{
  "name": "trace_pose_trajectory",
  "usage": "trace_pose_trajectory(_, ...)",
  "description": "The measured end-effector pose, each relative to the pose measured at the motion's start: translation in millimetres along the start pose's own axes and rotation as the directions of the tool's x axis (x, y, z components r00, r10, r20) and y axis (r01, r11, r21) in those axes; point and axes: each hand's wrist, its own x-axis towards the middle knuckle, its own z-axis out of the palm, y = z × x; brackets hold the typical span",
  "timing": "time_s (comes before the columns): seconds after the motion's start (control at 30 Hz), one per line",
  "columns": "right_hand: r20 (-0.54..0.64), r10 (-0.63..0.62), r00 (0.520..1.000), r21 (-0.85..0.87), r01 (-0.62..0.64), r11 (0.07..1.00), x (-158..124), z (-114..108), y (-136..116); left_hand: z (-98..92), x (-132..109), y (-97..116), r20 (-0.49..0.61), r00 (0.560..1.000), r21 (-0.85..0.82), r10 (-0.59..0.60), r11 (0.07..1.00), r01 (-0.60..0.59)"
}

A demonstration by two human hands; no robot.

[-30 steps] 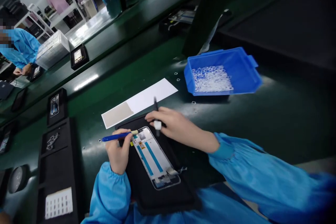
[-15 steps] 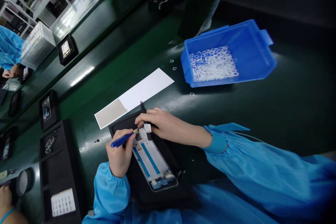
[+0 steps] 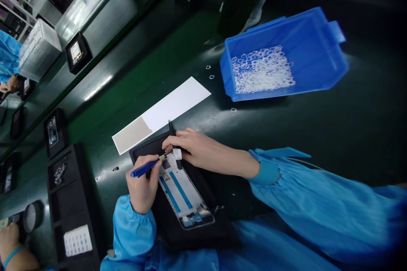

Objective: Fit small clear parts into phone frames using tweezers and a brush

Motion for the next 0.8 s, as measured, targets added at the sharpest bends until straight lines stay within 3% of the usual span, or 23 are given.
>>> trace_pose_trajectory(0.47,-0.031,-0.037,0.999,-0.010,0.036,0.999,-0.7,2.3,3.2,0.0,5.5,10.2,0.073,0.991,0.118,0.109,0.986,-0.118)
trace_pose_trajectory(0.67,-0.027,-0.022,0.999,0.013,0.022,1.000,-0.9,0.6,0.0,-1.4,9.8,9.1,0.127,0.986,0.076,0.104,0.991,-0.114)
trace_pose_trajectory(0.8,-0.022,-0.018,1.000,-0.001,0.018,1.000,-0.8,1.2,-1.3,0.8,6.3,6.4,0.107,0.990,0.027,0.087,0.996,-0.090)
